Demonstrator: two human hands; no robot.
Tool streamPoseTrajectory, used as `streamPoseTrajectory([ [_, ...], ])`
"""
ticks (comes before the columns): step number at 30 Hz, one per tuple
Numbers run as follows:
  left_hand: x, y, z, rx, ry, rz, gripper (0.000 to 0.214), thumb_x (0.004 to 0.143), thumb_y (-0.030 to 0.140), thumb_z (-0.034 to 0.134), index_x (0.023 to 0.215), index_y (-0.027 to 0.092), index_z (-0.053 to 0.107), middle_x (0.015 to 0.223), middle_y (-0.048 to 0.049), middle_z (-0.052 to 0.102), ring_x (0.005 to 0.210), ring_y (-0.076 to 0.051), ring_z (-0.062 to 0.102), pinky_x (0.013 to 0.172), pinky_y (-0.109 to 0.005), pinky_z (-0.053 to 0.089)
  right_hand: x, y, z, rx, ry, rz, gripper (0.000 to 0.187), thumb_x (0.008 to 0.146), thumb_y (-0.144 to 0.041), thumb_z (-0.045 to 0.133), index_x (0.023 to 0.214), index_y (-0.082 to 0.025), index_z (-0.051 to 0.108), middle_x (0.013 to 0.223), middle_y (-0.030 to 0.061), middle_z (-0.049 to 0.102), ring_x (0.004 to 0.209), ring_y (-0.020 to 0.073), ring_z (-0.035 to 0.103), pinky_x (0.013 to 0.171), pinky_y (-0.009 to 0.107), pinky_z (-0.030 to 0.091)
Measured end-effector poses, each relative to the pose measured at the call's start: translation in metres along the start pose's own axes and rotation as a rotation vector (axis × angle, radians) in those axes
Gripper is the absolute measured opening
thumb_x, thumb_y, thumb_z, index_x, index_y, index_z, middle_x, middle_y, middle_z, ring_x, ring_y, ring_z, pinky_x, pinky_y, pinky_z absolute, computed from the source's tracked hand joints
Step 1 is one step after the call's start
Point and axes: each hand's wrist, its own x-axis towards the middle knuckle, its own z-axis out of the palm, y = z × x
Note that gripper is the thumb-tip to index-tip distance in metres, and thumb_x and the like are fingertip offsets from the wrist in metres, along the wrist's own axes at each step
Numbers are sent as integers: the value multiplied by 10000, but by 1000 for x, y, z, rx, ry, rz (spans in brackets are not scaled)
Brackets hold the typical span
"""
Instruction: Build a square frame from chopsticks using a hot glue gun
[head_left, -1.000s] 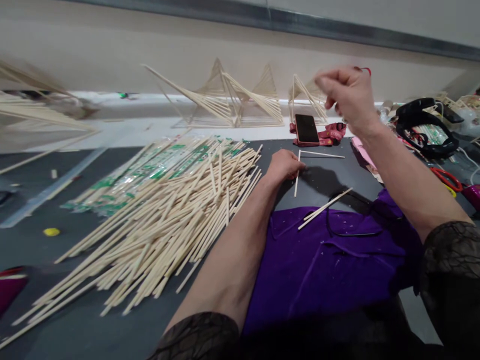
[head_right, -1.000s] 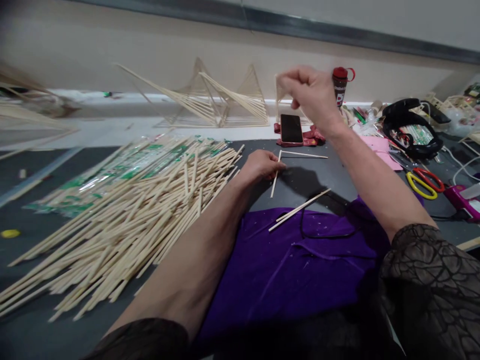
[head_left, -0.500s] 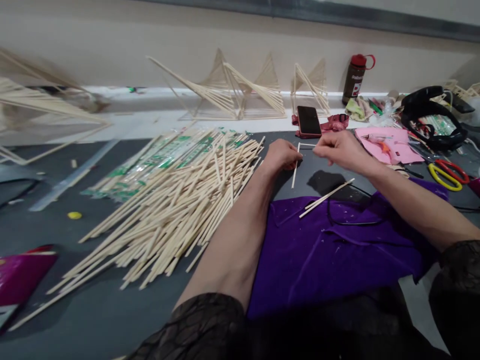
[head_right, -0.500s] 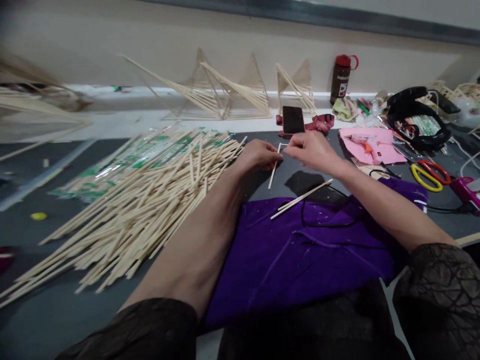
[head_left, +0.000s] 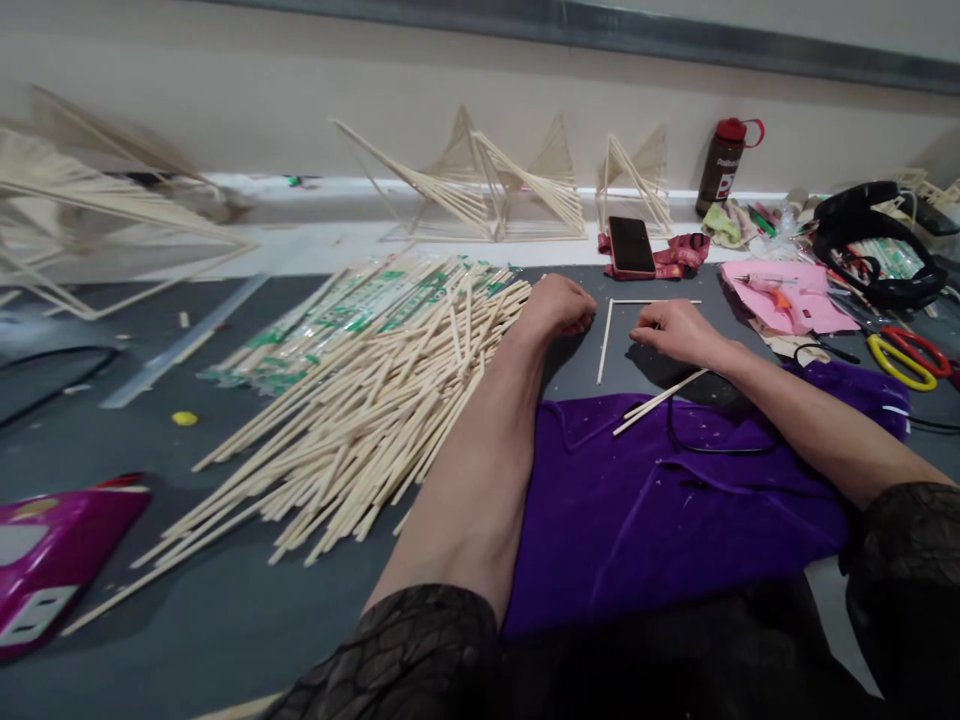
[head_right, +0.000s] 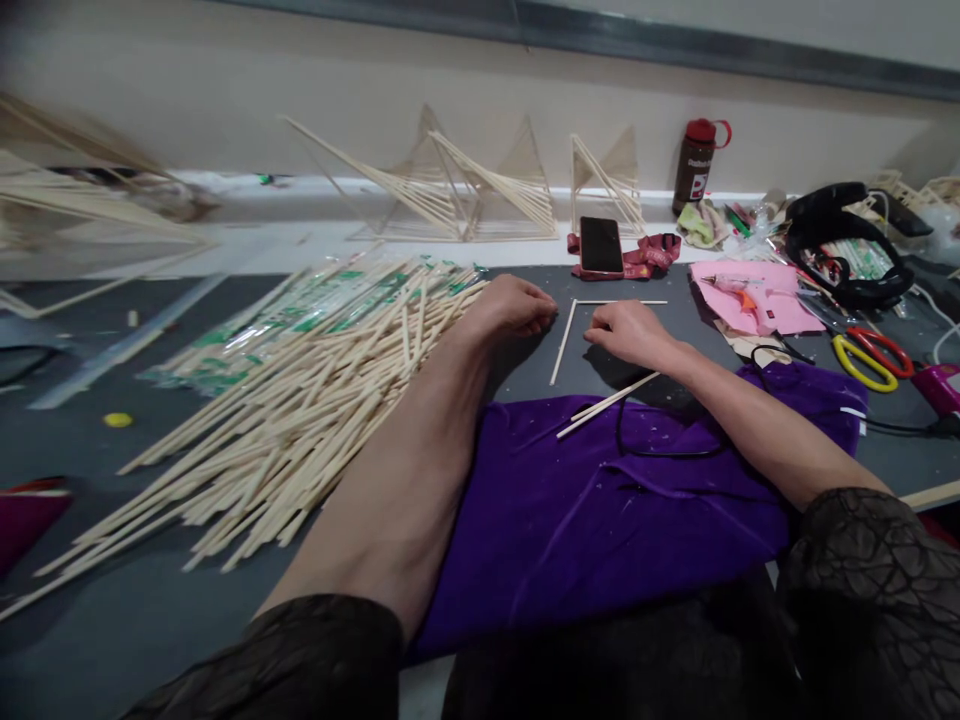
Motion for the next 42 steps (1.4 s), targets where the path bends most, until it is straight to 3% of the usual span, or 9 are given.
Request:
streamPoseTrajectory([
  [8,10,-12,-5,64,118,91,149,736,172,627,782,135,763,677,-92,723,539,-173,624,529,-253,482,11,-9,-3,-148,-12,-112,191,906,-231,616,923,-166,795,921,69,750,824,179,624,680,278,330],
  [12,2,-6,-7,69,118,107,189,770,203,604,807,128,773,677,-86,727,554,-166,631,553,-243,486,21,-22,-9,-10,70,-156,161,894,-194,608,869,-158,763,862,51,728,817,166,627,698,265,363],
  [17,-8,6,-6,105,131,185,244,820,257,592,860,115,786,721,-85,742,614,-174,659,637,-256,509,22,3,-33,432,316,49,271,942,-314,538,744,-164,647,630,-17,608,528,92,514,575,224,391],
  [19,-10,9,-1,146,127,202,258,827,257,590,898,121,798,746,-85,753,671,-189,684,706,-272,523,18,27,-42,435,398,173,296,944,-328,518,722,-170,636,613,-15,598,490,93,493,544,228,395],
  [21,-10,10,6,187,124,205,268,822,248,601,956,139,806,796,-86,772,738,-206,705,770,-291,529,14,49,-48,252,452,277,271,933,-285,522,738,-164,665,676,19,655,555,122,559,584,246,421],
  [24,-8,9,15,257,120,191,292,821,259,617,1022,157,803,864,-101,791,802,-236,725,815,-318,532,8,70,-47,-137,390,365,228,917,-206,530,883,-160,751,888,87,757,816,207,673,717,292,450],
  [27,-6,9,20,346,86,154,307,844,327,623,1020,148,799,862,-131,791,832,-273,740,834,-352,533,6,76,-37,-335,255,369,311,931,-190,501,1078,-176,774,1112,122,762,1013,261,677,791,320,453],
  [33,-7,10,23,455,68,141,238,809,365,680,913,177,783,843,-145,786,915,-320,745,848,-384,527,8,79,-21,-374,118,330,378,966,-277,508,1258,-195,734,1270,131,695,1118,274,646,825,327,465],
  [42,-7,6,22,435,73,148,146,789,327,691,798,187,732,763,-127,752,885,-302,739,798,-358,520,12,80,-13,-365,73,224,330,967,-245,520,1158,-216,788,1220,119,717,1079,260,638,781,333,444],
])
